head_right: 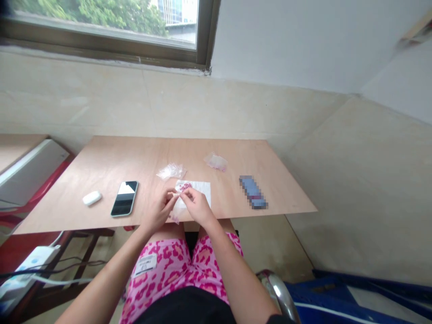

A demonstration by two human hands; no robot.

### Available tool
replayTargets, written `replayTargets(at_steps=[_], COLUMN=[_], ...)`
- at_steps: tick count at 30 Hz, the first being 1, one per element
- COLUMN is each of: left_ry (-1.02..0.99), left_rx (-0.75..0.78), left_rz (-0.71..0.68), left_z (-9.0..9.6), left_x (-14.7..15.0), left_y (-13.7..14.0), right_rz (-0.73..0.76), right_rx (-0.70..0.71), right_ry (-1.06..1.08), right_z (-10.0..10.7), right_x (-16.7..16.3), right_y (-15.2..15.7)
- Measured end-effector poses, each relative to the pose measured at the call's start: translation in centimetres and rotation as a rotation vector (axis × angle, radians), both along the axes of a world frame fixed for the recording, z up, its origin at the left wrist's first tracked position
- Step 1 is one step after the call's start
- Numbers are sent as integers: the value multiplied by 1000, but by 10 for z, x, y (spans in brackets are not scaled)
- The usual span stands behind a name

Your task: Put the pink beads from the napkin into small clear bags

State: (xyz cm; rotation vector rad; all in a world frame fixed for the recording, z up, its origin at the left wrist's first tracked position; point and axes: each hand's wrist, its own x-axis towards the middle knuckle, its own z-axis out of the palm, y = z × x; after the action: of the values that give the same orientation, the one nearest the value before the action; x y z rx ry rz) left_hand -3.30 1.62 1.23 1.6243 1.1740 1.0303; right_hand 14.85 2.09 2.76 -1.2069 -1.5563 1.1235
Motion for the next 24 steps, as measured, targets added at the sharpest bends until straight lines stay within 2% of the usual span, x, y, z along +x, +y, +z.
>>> replayTargets(at_steps=[5, 9, 13, 16, 21, 24], left_ry=[4, -178, -306, -326, -353, -360], left_rx=[-87, -152, -243, -268, -289, -318], left_rz=[-63, -43, -6, 27, 87, 120], left_z=[3, 0, -15, -22, -23, -23], left_x=[-2, 11, 27, 35, 43, 46], left_y=[2, 1, -3, -8, -13, -15], right_rz=[-160, -116, -79, -77, -158, -188], right_rx=[-83, -208, -333, -292, -44, 22], right_ry=[178, 294, 337, 218, 43, 19], right_z=[-4, -6, -15, -21, -21, -21], right_x=[17, 22, 17, 13, 3, -1], right_y=[8, 12, 10, 6, -2, -3])
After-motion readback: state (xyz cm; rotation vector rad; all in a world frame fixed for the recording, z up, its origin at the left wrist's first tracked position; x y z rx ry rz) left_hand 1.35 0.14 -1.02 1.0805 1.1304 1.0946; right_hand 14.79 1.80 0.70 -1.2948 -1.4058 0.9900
